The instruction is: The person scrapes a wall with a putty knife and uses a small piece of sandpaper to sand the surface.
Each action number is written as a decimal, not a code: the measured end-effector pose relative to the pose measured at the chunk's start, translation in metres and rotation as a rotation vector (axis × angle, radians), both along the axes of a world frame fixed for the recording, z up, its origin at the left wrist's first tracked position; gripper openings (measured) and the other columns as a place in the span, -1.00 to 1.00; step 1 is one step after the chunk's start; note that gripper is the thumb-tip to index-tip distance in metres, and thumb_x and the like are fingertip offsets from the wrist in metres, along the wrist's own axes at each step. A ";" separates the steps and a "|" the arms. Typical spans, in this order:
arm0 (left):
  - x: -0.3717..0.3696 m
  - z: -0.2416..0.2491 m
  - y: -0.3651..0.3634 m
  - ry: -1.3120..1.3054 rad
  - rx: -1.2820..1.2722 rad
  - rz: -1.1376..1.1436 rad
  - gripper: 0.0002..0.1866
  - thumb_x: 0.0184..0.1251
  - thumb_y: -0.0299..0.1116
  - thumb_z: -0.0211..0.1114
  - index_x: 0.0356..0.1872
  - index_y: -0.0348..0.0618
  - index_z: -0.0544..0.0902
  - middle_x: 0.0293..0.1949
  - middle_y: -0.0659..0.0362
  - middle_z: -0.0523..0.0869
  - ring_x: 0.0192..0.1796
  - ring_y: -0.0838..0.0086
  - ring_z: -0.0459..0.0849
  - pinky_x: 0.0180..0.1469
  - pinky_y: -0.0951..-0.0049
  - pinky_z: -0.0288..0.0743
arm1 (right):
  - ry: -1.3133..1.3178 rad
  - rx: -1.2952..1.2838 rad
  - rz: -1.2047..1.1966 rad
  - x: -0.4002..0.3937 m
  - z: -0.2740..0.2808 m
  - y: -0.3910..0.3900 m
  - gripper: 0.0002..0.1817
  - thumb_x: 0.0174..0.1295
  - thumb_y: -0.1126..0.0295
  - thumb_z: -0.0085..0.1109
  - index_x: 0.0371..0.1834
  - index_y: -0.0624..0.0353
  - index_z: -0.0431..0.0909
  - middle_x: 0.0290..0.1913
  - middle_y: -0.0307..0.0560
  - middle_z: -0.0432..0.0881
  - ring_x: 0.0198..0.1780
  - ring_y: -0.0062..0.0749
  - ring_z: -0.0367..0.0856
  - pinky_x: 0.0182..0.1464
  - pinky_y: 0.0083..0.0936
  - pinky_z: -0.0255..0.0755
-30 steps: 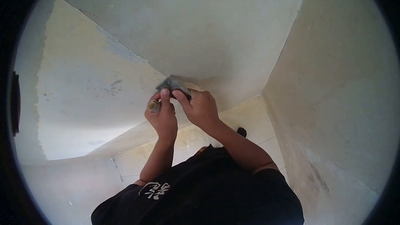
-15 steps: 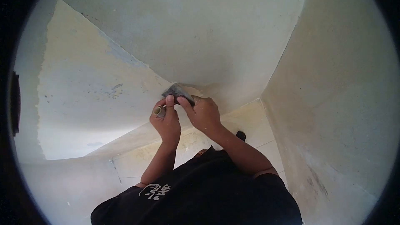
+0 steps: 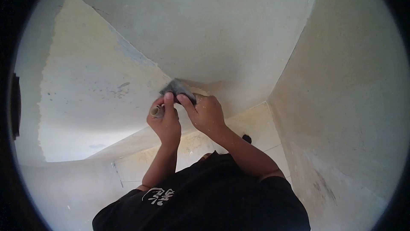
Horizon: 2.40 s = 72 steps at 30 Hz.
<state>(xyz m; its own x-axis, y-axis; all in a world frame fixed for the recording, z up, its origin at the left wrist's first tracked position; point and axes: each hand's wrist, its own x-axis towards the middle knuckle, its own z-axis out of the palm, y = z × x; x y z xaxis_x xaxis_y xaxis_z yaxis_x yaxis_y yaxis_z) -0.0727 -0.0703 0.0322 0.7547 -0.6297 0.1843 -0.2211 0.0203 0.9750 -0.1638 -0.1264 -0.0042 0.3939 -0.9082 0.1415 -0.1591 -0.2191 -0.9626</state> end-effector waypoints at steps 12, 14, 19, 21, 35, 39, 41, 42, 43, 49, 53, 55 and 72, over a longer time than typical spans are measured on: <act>0.009 -0.010 0.002 -0.050 0.035 -0.014 -0.78 0.32 -0.33 0.41 -0.38 -0.31 0.70 -0.45 0.24 0.69 -0.36 0.67 0.54 -0.26 0.64 0.41 | 0.026 -0.007 -0.044 0.007 -0.004 0.004 -0.44 0.38 -0.06 0.03 -0.43 0.28 0.65 -0.56 0.20 0.60 -0.43 0.19 0.62 -0.36 -0.13 0.48; 0.010 -0.004 -0.001 -0.104 -0.004 -0.019 -0.78 0.32 -0.33 0.41 -0.38 -0.31 0.70 -0.46 0.23 0.69 -0.36 0.67 0.54 -0.27 0.62 0.41 | 0.037 0.013 -0.037 0.009 -0.005 0.000 -0.43 0.38 -0.07 0.03 -0.45 0.29 0.64 -0.57 0.21 0.59 -0.44 0.19 0.62 -0.37 -0.13 0.47; 0.005 0.005 -0.005 -0.029 -0.006 -0.040 -0.77 0.32 -0.32 0.40 -0.39 -0.31 0.70 -0.47 0.23 0.68 -0.38 0.67 0.52 -0.31 0.61 0.40 | -0.051 -0.052 -0.063 0.004 0.010 -0.003 -0.38 0.38 -0.11 0.01 -0.46 0.33 0.64 -0.61 0.23 0.56 -0.48 0.16 0.62 -0.40 -0.15 0.45; 0.010 -0.009 -0.002 -0.068 0.070 -0.034 -0.78 0.33 -0.32 0.40 -0.38 -0.31 0.70 -0.47 0.24 0.68 -0.39 0.67 0.51 -0.32 0.61 0.40 | 0.015 -0.011 -0.062 0.005 -0.008 -0.002 -0.38 0.38 -0.11 0.01 -0.45 0.33 0.64 -0.61 0.23 0.56 -0.48 0.17 0.62 -0.40 -0.15 0.45; 0.011 0.004 -0.008 -0.004 -0.001 -0.009 -0.76 0.33 -0.30 0.40 -0.36 -0.32 0.71 -0.46 0.26 0.68 -0.38 0.67 0.52 -0.29 0.62 0.41 | 0.044 -0.056 -0.053 0.011 0.008 -0.006 -0.39 0.39 -0.11 -0.01 -0.39 0.31 0.66 -0.57 0.23 0.59 -0.45 0.20 0.62 -0.37 -0.10 0.47; 0.016 0.001 -0.007 -0.017 0.004 -0.008 -0.77 0.33 -0.31 0.40 -0.36 -0.32 0.72 -0.46 0.25 0.69 -0.38 0.66 0.53 -0.28 0.61 0.42 | 0.083 -0.058 -0.056 0.015 0.005 -0.006 -0.39 0.39 -0.11 -0.02 -0.41 0.30 0.66 -0.56 0.24 0.59 -0.44 0.20 0.63 -0.37 -0.11 0.47; 0.017 0.002 -0.010 -0.037 -0.017 -0.002 -0.77 0.33 -0.31 0.39 -0.36 -0.32 0.72 -0.45 0.24 0.70 -0.38 0.66 0.54 -0.28 0.61 0.43 | 0.060 -0.066 -0.059 0.018 0.003 -0.009 -0.41 0.40 -0.08 -0.01 -0.42 0.32 0.63 -0.59 0.21 0.56 -0.50 0.07 0.59 -0.40 -0.16 0.44; 0.013 0.006 -0.010 -0.063 -0.030 0.007 -0.77 0.33 -0.31 0.39 -0.36 -0.32 0.72 -0.45 0.24 0.71 -0.37 0.66 0.55 -0.27 0.61 0.43 | 0.023 -0.056 -0.056 0.017 0.005 -0.006 -0.43 0.42 -0.04 0.00 -0.42 0.33 0.60 -0.63 0.17 0.53 -0.56 -0.05 0.55 -0.43 -0.21 0.40; 0.012 0.009 -0.008 -0.084 -0.035 0.015 -0.77 0.33 -0.31 0.39 -0.36 -0.32 0.72 -0.44 0.23 0.71 -0.37 0.65 0.56 -0.27 0.60 0.44 | -0.010 -0.039 -0.054 0.017 0.007 -0.004 -0.45 0.43 -0.01 0.01 -0.43 0.35 0.56 -0.66 0.13 0.50 -0.62 -0.17 0.51 -0.47 -0.27 0.37; 0.013 0.019 -0.008 -0.111 0.010 0.025 -0.76 0.33 -0.31 0.39 -0.36 -0.34 0.72 -0.45 0.22 0.70 -0.36 0.65 0.56 -0.26 0.61 0.44 | 0.006 -0.069 -0.058 0.020 0.012 -0.004 -0.41 0.40 -0.07 -0.02 -0.42 0.32 0.67 -0.57 0.26 0.58 -0.44 0.20 0.62 -0.37 -0.13 0.46; 0.012 0.028 -0.016 -0.114 -0.078 0.004 -0.73 0.35 -0.26 0.38 -0.34 -0.31 0.70 -0.60 0.37 0.51 -0.56 0.76 0.35 -0.52 0.67 0.17 | -0.026 -0.046 -0.039 0.014 0.036 -0.009 -0.42 0.41 -0.05 -0.02 -0.41 0.33 0.65 -0.57 0.26 0.57 -0.44 0.21 0.61 -0.39 -0.14 0.44; 0.007 0.046 -0.014 -0.095 -0.099 0.020 -0.73 0.34 -0.24 0.39 -0.34 -0.30 0.71 -0.62 0.39 0.49 -0.58 0.77 0.33 -0.53 0.67 0.14 | -0.078 -0.042 -0.022 0.013 0.053 -0.007 -0.42 0.42 -0.05 -0.02 -0.39 0.33 0.64 -0.57 0.26 0.57 -0.45 0.21 0.61 -0.40 -0.15 0.43; 0.238 -0.396 0.408 -0.270 1.357 -0.930 -0.68 0.40 -0.09 0.12 -0.08 -0.12 0.57 -0.23 0.11 0.64 -0.27 0.29 0.58 -0.25 0.28 0.43 | 0.936 0.933 0.541 -0.383 -0.389 0.232 -0.55 0.30 0.07 -0.04 -0.11 0.28 0.58 -0.06 0.27 0.61 -0.04 -0.05 0.64 -0.01 -0.06 0.46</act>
